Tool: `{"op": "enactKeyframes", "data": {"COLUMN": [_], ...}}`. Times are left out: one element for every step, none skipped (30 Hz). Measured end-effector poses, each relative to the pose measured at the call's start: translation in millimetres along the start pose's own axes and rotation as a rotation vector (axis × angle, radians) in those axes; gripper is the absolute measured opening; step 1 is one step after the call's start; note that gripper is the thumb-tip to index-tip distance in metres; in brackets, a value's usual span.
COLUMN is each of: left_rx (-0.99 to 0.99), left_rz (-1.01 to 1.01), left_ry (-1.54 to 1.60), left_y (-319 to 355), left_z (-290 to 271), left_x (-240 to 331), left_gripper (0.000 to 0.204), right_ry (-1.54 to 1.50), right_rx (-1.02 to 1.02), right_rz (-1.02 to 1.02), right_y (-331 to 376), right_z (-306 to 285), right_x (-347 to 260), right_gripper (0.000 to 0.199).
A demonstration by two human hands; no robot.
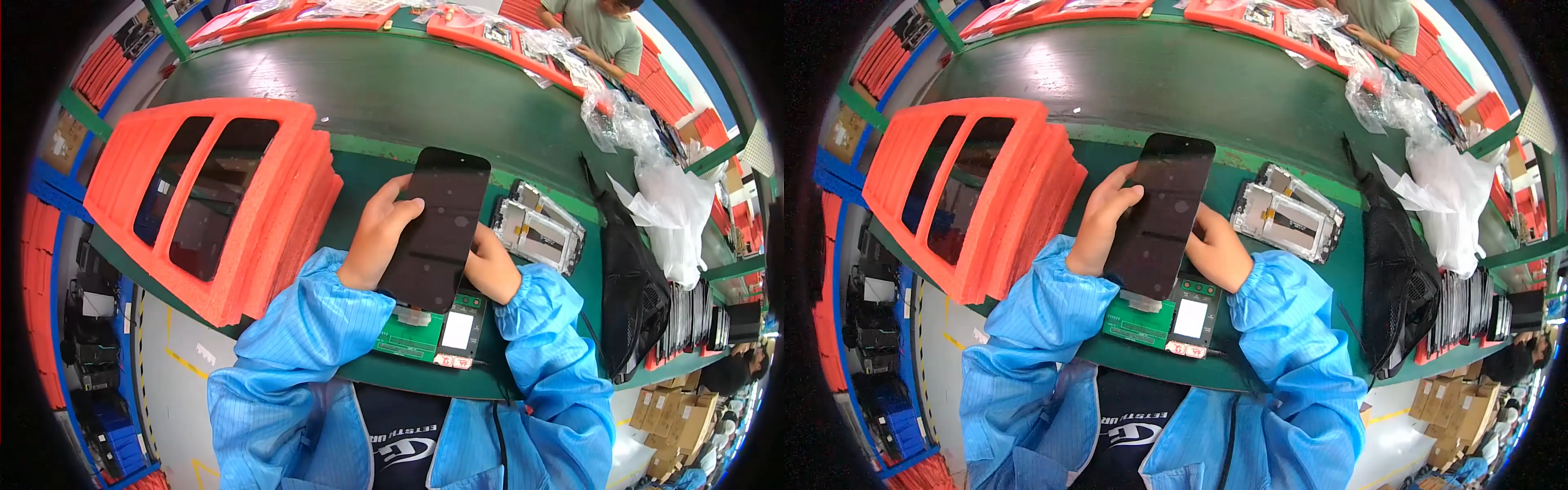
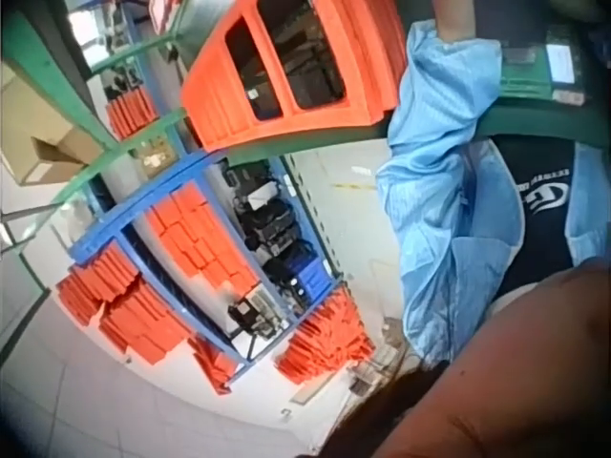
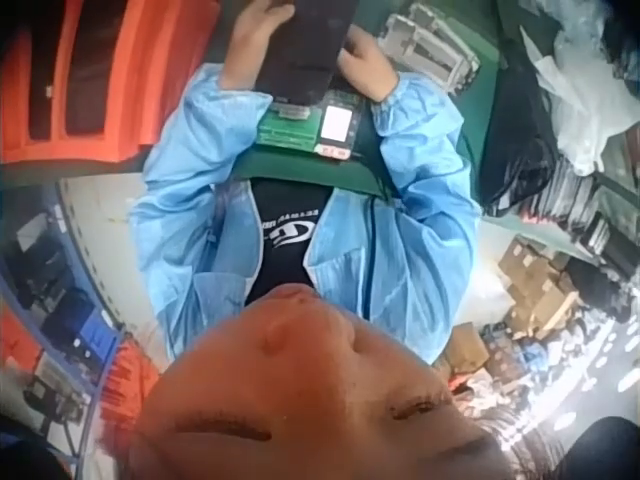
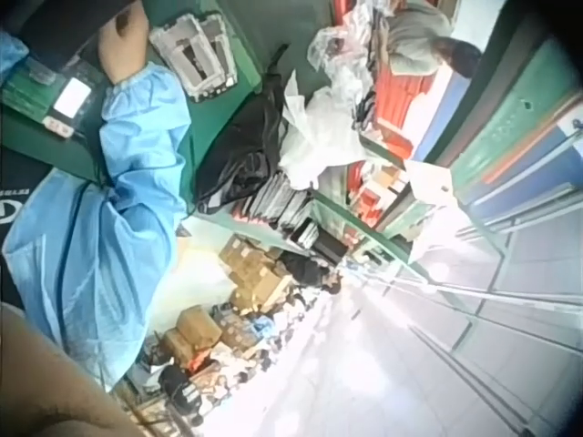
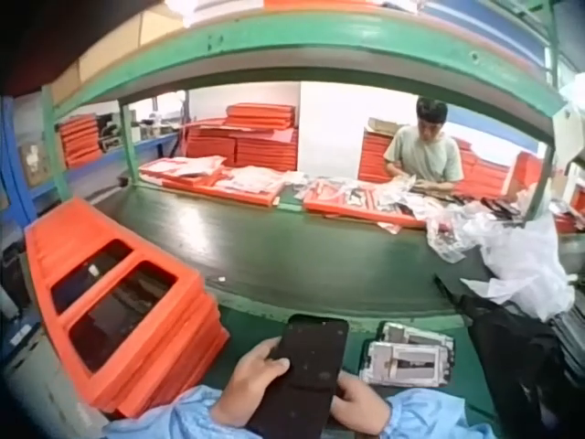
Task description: The recorder is inspecting and assembling smartphones by placing components onto a testing jig and organizing them into trays.
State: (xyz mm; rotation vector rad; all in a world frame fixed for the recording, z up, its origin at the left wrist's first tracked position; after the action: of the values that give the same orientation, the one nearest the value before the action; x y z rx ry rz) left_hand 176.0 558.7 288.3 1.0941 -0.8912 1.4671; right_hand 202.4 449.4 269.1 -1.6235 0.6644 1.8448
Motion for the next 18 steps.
{"op": "enactKeyframes", "data": {"left_rx": [0.024, 0.049, 0.064, 0.080, 0.095, 0.113, 0.130, 0.123, 0.114, 0.106, 0.117, 0.084, 0.050, 0.017, 0.027, 0.014, 0.001, -0.011], "left_rz": [0.006, 0.013, 0.028, 0.041, 0.054, 0.068, 0.084, 0.073, 0.061, 0.048, 0.056, 0.057, 0.057, 0.056, 0.061, 0.059, 0.057, 0.056], "left_ry": [0.003, 0.006, 0.003, 0.042, 0.081, 0.120, 0.119, 0.100, 0.081, 0.063, 0.065, 0.061, 0.057, 0.051, 0.052, 0.093, 0.134, 0.174], "left_y": [0, 0, -1, -2, -3, -4, -4, -3, -2, -1, -1, -2, -2, -2, -2, -1, -1, -1], "left_z": [-4, -9, -12, -14, -15, -17, -20, -19, -18, -18, -19, -16, -13, -11, -12, -10, -8, -7], "left_x": [0, 0, 1, -1, -2, -3, -2, -2, -4, -5, -6, -7, -8, -10, -9, -7, -5, -3], "left_gripper": [0.039, 0.038, 0.038, 0.037, 0.037, 0.037, 0.037, 0.037, 0.038, 0.038, 0.038, 0.038, 0.038, 0.038, 0.038, 0.038, 0.038, 0.037], "right_ry": [0.004, 0.030, 0.055, 0.080, 0.083, 0.105, 0.127, 0.148, 0.149, 0.090, 0.033, -0.023, -0.020, -0.116, -0.212, -0.305, -0.300, -0.143], "right_rx": [-0.011, -0.055, -0.107, -0.159, -0.180, -0.180, -0.180, -0.179, -0.199, -0.204, -0.202, -0.200, -0.211, -0.182, -0.153, -0.121, -0.130, -0.149], "right_rz": [-0.004, -0.004, -0.007, -0.011, -0.018, -0.006, 0.007, 0.023, 0.020, 0.037, 0.055, 0.074, 0.074, 0.103, 0.133, 0.157, 0.152, 0.113], "right_y": [-2, -3, -7, -9, -10, -8, -6, -3, -2, -1, -1, -1, -1, -1, -2, -3, -4, -5], "right_z": [3, 8, 13, 19, 20, 18, 16, 14, 15, 13, 11, 11, 12, 11, 9, 7, 7, 5], "right_x": [-1, 0, 0, 0, -1, 0, 2, 3, 5, 8, 12, 15, 18, 22, 26, 28, 27, 23], "right_gripper": [0.026, 0.025, 0.023, 0.022, 0.022, 0.022, 0.023, 0.023, 0.023, 0.023, 0.024, 0.024, 0.024, 0.024, 0.024, 0.024, 0.024, 0.025]}}
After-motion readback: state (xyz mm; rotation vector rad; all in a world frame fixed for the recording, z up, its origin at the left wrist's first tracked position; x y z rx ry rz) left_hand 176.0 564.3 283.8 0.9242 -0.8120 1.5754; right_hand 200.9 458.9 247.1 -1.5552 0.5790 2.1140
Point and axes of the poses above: each hand's wrist, its own y-axis away from the middle knuckle, its own z-axis out of the palm, x = y × z, the point moved 9 cm from there along -y, towards the middle knuckle, and after that the axes turned 7 degrees about -y, right-handed, at the moved point
